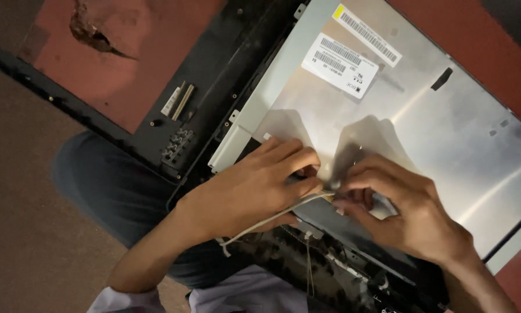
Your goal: The person is disassembling a computer monitor or laptop, removing the screen panel, and then reconnecting and securing the internal ribbon cables.
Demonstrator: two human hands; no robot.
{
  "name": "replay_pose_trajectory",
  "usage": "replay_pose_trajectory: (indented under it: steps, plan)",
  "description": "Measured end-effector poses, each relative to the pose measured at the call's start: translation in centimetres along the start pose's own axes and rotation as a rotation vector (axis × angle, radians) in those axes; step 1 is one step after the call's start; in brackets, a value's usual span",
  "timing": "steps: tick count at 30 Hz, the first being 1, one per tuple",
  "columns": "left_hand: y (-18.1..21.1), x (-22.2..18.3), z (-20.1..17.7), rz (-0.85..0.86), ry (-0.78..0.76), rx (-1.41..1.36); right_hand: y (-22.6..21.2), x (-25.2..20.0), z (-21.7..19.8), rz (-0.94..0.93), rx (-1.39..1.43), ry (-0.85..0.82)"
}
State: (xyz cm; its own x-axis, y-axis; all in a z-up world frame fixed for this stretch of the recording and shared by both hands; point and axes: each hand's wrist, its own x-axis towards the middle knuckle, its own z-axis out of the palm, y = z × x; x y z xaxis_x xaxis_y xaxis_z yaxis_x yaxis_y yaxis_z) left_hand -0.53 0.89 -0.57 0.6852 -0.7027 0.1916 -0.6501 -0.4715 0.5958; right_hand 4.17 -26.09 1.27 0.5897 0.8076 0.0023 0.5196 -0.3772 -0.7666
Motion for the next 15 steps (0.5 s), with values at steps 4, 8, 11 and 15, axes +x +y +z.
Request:
replay_pose_trajectory:
  steps: [4,8,11,15]
  plan:
    - [-0.1,0.0,0.0,0.007,0.033,-0.056,-0.2,0.0,-1.0,0.075,0.046,-0.049]
    - [0.0,-0.4,-1.7,-0.048,0.087,-0.42,0.2,2.1,-2.5,-0.167,-0.228,-0.287]
    - [0.0,-0.7,-2.3,-0.049,0.116,-0.549,-0.5,4.4,-3.4,-0.363,-0.424,-0.409]
    - [0.0,-0.8,-2.8,-0.063,0.142,-0.554,-0.7,6.1,-3.9,-0.523,-0.505,-0.501]
